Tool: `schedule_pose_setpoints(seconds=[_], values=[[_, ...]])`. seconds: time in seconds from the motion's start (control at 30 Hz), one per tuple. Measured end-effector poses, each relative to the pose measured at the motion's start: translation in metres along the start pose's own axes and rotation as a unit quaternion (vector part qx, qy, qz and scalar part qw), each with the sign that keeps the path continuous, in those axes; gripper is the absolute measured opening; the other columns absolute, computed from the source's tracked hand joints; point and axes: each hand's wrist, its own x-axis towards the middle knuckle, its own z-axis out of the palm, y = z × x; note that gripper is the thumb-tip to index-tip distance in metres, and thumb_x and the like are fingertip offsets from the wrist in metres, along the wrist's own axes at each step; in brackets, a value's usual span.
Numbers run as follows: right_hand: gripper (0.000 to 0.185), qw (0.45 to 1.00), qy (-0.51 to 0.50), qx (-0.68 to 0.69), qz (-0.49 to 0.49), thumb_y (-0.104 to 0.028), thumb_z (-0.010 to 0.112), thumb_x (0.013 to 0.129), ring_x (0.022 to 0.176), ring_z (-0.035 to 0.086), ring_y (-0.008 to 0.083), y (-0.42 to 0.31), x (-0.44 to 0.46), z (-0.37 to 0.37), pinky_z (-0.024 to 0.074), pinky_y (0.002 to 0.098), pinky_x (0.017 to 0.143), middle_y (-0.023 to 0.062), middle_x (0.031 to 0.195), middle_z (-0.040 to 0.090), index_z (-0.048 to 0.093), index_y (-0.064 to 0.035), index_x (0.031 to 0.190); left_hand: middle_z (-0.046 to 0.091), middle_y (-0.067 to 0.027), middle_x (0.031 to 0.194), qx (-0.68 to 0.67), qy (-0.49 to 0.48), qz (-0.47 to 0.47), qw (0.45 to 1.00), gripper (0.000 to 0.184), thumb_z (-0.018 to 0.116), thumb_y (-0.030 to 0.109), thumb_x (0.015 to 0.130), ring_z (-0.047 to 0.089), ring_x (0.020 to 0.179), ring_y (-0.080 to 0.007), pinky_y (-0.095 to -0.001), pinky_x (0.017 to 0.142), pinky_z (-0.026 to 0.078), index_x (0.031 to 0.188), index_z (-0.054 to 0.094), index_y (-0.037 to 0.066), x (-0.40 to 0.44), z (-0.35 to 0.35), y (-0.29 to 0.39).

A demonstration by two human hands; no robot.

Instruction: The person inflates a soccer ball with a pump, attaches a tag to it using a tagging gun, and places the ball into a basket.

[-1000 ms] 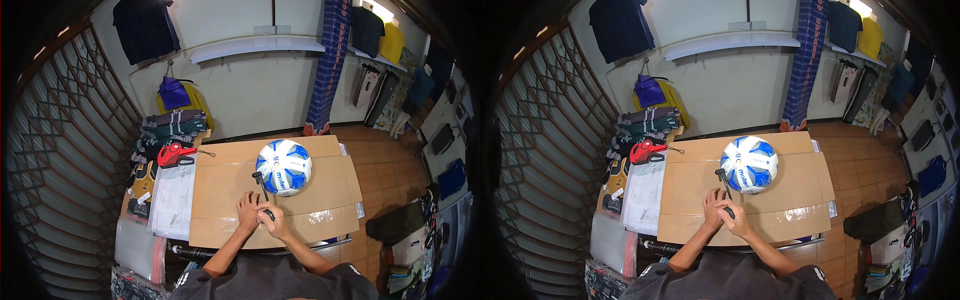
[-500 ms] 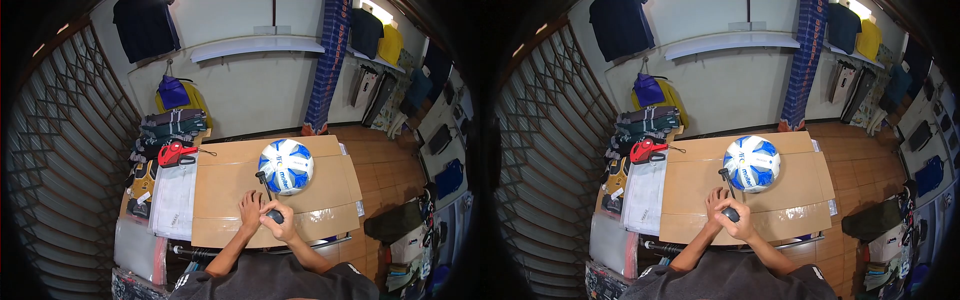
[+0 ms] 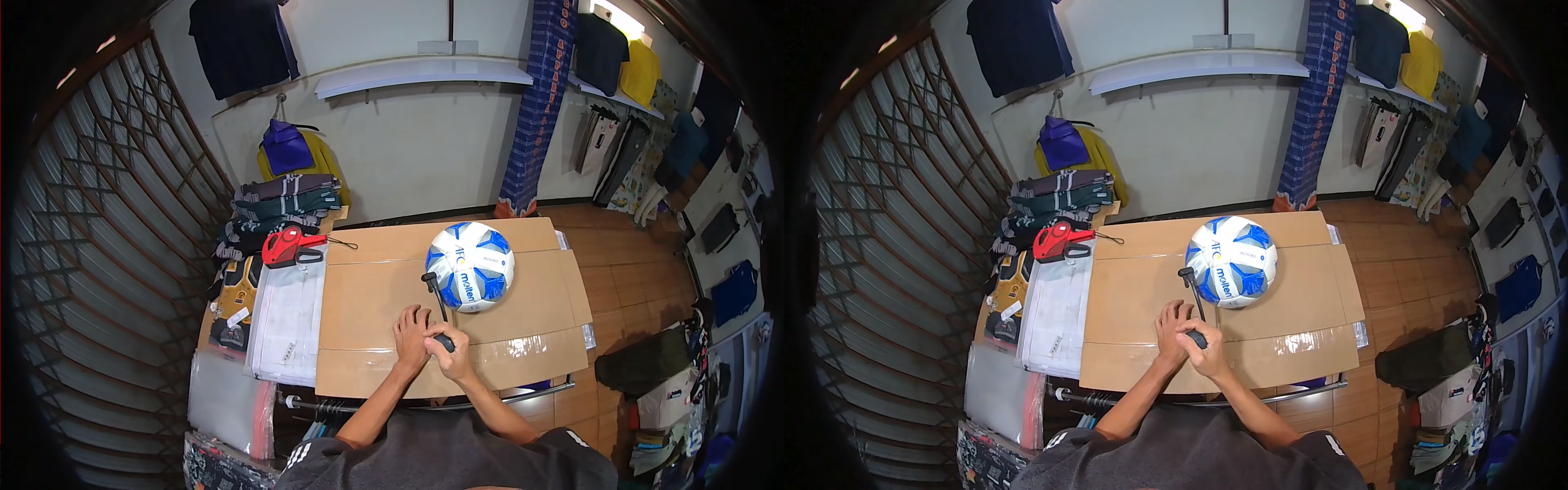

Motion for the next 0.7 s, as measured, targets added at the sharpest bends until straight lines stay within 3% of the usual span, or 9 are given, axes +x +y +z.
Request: schedule_pose_setpoints(seconds=[0.17, 0.4, 0.5, 0.7], values=[[0.009, 0.999, -0.025, 0.016, 0.014, 0.002, 0.068, 0.095, 0.070, 0.063, 0.0086, -0.026, 0.005, -0.002, 0.0489, 0.0247, 0.063, 0.0047, 0.081, 0.069, 0.073, 0.0034, 0.103, 0.057, -0.0169, 0.144, 0.004, 0.011, -0.001, 1.000, 0.038, 0.067, 0.027, 0.100, 0.047, 0.142, -0.0350, -0.0532, 0.115, 0.035, 0.133, 0.066, 0.009, 0.001, 0.000, 0.001], [0.019, 0.995, -0.057, 0.074, -0.031, 0.000, 0.060, 0.100, 0.068, 0.064, 0.0072, -0.140, 0.016, -0.019, 0.0492, 0.0242, 0.062, 0.0046, 0.077, 0.070, 0.077, 0.0041, 0.107, 0.059, -0.0168, 0.141, -0.003, 0.016, -0.004, 1.000, 0.036, 0.071, 0.023, 0.097, 0.050, 0.139, -0.0352, -0.0527, 0.113, 0.038, 0.131, 0.067, 0.008, 0.001, 0.001, 0.002], [0.022, 0.992, -0.031, 0.114, -0.045, -0.004, 0.054, 0.103, 0.062, 0.062, 0.0149, -0.101, 0.011, -0.009, 0.0500, 0.0285, 0.059, 0.0103, 0.070, 0.066, 0.073, 0.0071, 0.106, 0.058, -0.0167, 0.142, -0.009, 0.009, -0.011, 1.000, 0.036, 0.070, 0.023, 0.098, 0.050, 0.140, -0.0353, -0.0528, 0.113, 0.037, 0.130, 0.067, 0.008, 0.003, 0.002, -0.001], [0.024, 0.996, -0.039, 0.039, -0.067, -0.007, 0.050, 0.105, 0.062, 0.062, 0.0167, -0.039, 0.005, 0.000, 0.0490, 0.0312, 0.060, 0.0107, 0.071, 0.066, 0.072, 0.0052, 0.107, 0.057, -0.0178, 0.143, -0.021, 0.007, -0.002, 1.000, 0.038, 0.070, 0.022, 0.096, 0.049, 0.141, -0.0363, -0.0531, 0.114, 0.036, 0.131, 0.066, 0.008, -0.001, -0.001, 0.001]])
